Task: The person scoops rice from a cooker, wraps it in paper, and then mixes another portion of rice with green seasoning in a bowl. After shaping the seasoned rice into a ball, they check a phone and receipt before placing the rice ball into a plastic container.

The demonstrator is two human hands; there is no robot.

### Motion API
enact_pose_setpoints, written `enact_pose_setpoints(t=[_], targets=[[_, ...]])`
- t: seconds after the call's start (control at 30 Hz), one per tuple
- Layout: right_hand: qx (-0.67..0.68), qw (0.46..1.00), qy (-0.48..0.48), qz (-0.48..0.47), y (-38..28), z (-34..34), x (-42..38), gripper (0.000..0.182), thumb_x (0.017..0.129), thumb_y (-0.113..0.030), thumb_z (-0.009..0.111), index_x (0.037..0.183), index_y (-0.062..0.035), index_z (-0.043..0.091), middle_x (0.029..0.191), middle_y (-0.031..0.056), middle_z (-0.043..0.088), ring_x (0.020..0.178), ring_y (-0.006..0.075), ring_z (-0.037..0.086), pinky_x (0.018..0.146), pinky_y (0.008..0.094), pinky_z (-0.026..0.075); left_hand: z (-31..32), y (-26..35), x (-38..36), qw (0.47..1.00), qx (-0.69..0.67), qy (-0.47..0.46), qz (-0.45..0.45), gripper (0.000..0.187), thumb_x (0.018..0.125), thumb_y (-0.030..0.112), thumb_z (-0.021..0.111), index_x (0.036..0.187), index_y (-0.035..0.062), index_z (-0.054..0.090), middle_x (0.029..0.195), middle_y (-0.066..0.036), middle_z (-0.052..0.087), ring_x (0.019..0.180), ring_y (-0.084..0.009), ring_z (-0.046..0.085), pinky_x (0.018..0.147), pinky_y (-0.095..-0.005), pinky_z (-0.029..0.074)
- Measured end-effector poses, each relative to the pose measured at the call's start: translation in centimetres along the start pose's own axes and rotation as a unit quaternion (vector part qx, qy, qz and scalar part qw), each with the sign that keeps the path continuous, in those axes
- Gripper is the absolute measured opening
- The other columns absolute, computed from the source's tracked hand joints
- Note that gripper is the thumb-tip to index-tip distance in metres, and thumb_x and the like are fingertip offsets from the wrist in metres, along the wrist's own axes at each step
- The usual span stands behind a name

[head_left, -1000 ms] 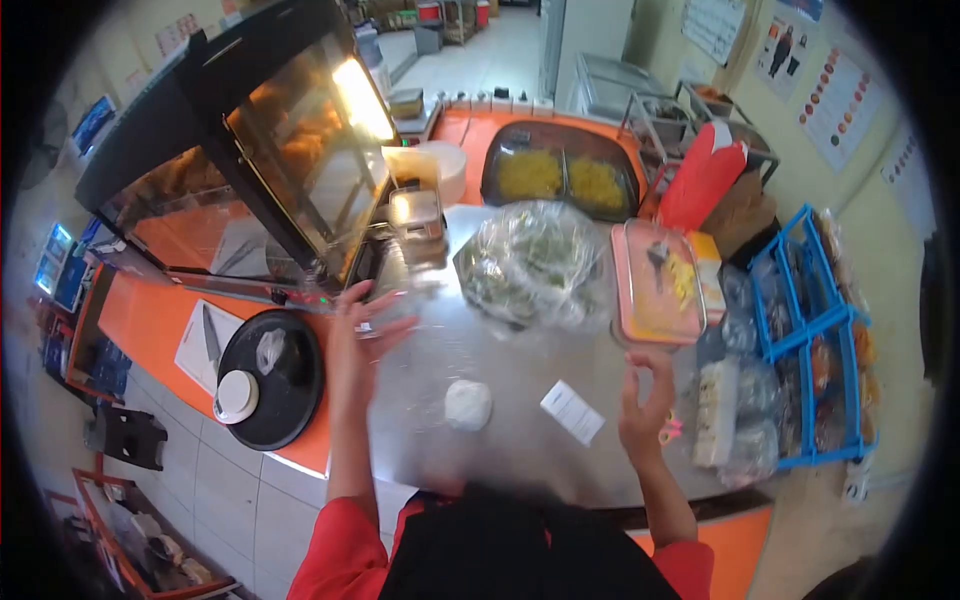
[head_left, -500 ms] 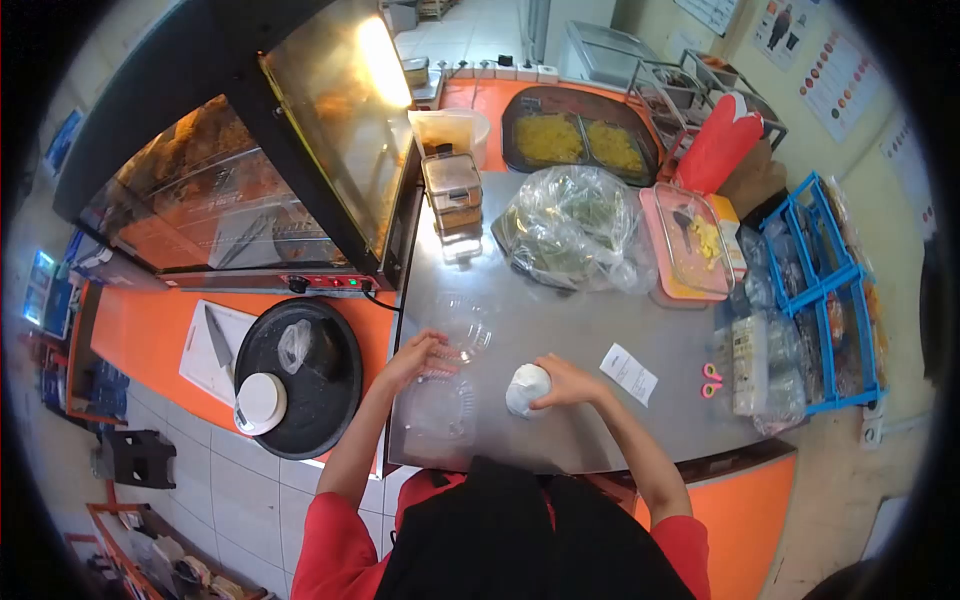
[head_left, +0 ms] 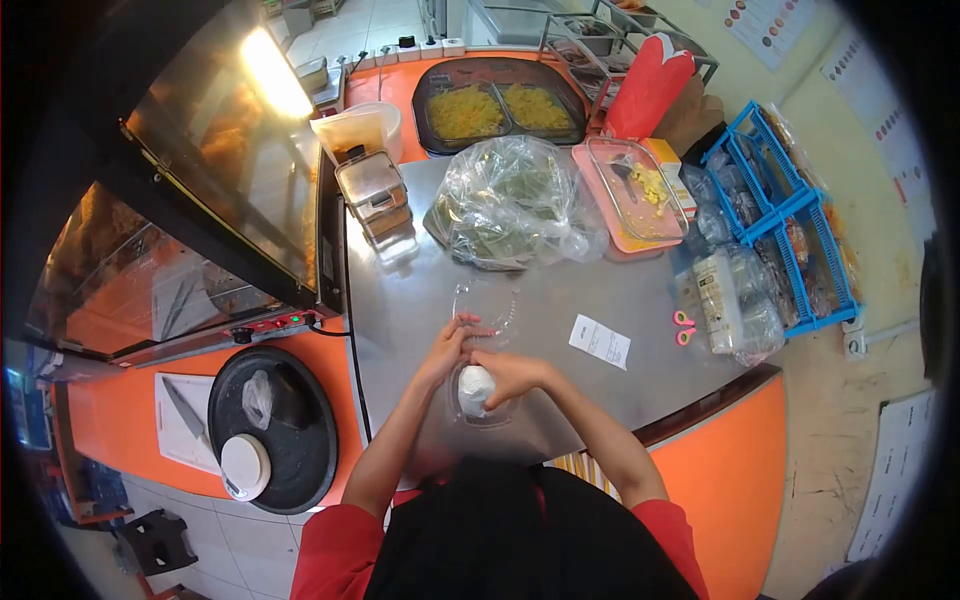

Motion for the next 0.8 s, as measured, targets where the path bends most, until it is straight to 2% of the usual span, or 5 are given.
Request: enact_pose_setpoints(t=[0.2,0.3,0.4,0.7,0.8], targets=[[0.089,0.994,0.044,-0.042,-2.2,-4.8,-2.4,0.063,0.057,-0.025,0.073,0.107,-0.0025,0.041,0.098,0.016,0.054,0.092,0.0271,0.054,0.079,0.0343,0.043,-2.2,-1.5,1.9,0.97,0.234,-0.066,-0.004,0.03,0.089,0.017,0.037,0.115,0.0044,0.035,0.108,-0.017,0.052,0.085,-0.0268,0.06,0.069,-0.034,0.053],[0.083,0.988,0.123,0.049,2.0,-6.4,-2.2,0.063,0.059,-0.026,0.073,0.107,-0.0012,0.04,0.099,0.0152,0.053,0.094,0.0264,0.053,0.081,0.0346,0.041,0.1,0.4,0.0,0.948,0.138,-0.141,-0.248,0.049,0.089,0.023,0.043,0.129,0.0035,0.022,0.108,-0.015,0.052,0.091,-0.0251,0.058,0.073,-0.0389,0.051],[0.094,0.986,0.098,0.096,6.2,-4.1,-1.6,0.067,0.06,-0.027,0.072,0.11,-0.001,0.035,0.101,0.0163,0.05,0.096,0.0256,0.05,0.083,0.034,0.04,-0.8,0.6,-1.3,0.938,0.155,-0.183,-0.251,0.053,0.087,0.025,0.045,0.129,0.0055,0.021,0.102,-0.018,0.056,0.094,-0.0295,0.057,0.075,-0.0435,0.049],[-0.056,0.917,0.376,0.124,2.8,0.7,-3.6,0.057,0.072,-0.031,0.063,0.11,0.0041,0.038,0.11,0.0222,0.045,0.097,0.0378,0.047,0.084,0.0417,0.039,-2.4,2.9,-12.5,0.985,-0.165,-0.05,-0.003,0.075,0.081,0.055,0.042,0.137,0.0171,0.01,0.134,-0.021,0.026,0.122,-0.0299,0.032,0.098,-0.0408,0.03],[-0.224,0.899,0.358,0.115,1.0,0.0,-5.6,0.046,0.079,-0.03,0.055,0.108,0.0031,0.046,0.111,0.0162,0.048,0.097,0.0327,0.049,0.084,0.0392,0.039,1.6,0.3,-11.9,0.988,0.098,0.104,0.056,0.079,0.078,0.058,0.044,0.137,0.0159,0.013,0.138,-0.018,0.018,0.129,-0.0307,0.016,0.105,-0.0394,0.012]])
Point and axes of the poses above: each hand's wrist, its own x-axis towards the middle knuckle, its own z-axis out of the palm, y = z × x, the point moved 3 cm from there along x, towards the middle knuckle
